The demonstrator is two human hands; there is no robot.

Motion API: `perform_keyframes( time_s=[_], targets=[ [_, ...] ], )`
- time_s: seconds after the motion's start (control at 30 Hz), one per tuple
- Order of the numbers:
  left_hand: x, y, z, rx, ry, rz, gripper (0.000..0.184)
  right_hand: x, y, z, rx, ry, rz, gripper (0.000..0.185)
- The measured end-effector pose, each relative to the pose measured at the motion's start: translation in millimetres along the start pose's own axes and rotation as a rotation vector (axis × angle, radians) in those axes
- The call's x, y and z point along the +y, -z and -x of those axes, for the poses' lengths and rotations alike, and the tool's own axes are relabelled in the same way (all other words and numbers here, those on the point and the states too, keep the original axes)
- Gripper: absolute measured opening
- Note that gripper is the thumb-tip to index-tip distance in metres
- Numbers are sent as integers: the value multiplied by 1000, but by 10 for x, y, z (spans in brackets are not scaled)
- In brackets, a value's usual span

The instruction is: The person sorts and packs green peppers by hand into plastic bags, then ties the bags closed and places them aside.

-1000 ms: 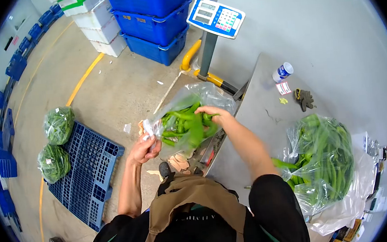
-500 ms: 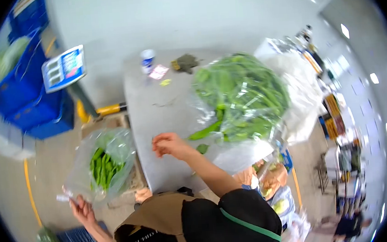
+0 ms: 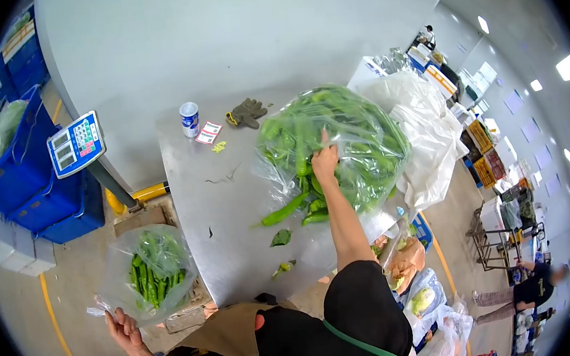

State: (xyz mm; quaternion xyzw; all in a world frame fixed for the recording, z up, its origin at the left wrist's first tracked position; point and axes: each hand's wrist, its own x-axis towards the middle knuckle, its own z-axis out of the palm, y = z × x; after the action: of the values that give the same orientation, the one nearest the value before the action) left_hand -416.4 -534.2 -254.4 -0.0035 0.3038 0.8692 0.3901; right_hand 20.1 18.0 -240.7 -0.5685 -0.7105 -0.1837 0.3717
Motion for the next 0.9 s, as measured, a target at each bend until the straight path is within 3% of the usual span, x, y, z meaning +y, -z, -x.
perform_keyframes(
  time_s=[0.1, 0.17, 0.23, 0.27, 0.37, 0.43, 0.5, 0.57, 0.67, 0.77, 0.9],
  targets=[
    [-38, 15, 15, 25, -16, 10, 29, 116, -550, -94, -146, -135, -244, 57],
    [-73, 67, 17, 17, -19, 30, 28, 394, -1014, -172, -434, -247, -411, 59],
    [-78, 169, 24, -9, -11, 48, 27, 235, -937, -250, -548, -641, -484, 57],
    [-75, 193, 33, -6, -18, 44, 27, 127, -689, -221, -470, -620, -442, 53],
    [-153, 170, 30, 14, -18, 49, 26, 353, -389, -226, -325, -1100, -1483, 48],
    [-162, 47, 46, 45, -1, 42, 26, 569, -601, -253, -531, -1042, -1143, 69],
    [-187, 107, -8, 31, 22, 37, 23, 50, -416, -349, -694, -927, -832, 81],
    [-221, 3, -55, 41, 19, 25, 22, -314, -347, -518, -925, -820, -330, 103],
    [-291, -69, -104, 72, 69, 13, 20, -232, -1572, -197, -465, -776, -434, 117],
    [-326, -160, -111, 44, 64, -5, 20, -1114, -800, -445, -528, -964, -351, 122],
    [-357, 72, -118, 29, 132, 37, 20, -1147, -902, -408, -363, -877, -493, 114]
  ],
)
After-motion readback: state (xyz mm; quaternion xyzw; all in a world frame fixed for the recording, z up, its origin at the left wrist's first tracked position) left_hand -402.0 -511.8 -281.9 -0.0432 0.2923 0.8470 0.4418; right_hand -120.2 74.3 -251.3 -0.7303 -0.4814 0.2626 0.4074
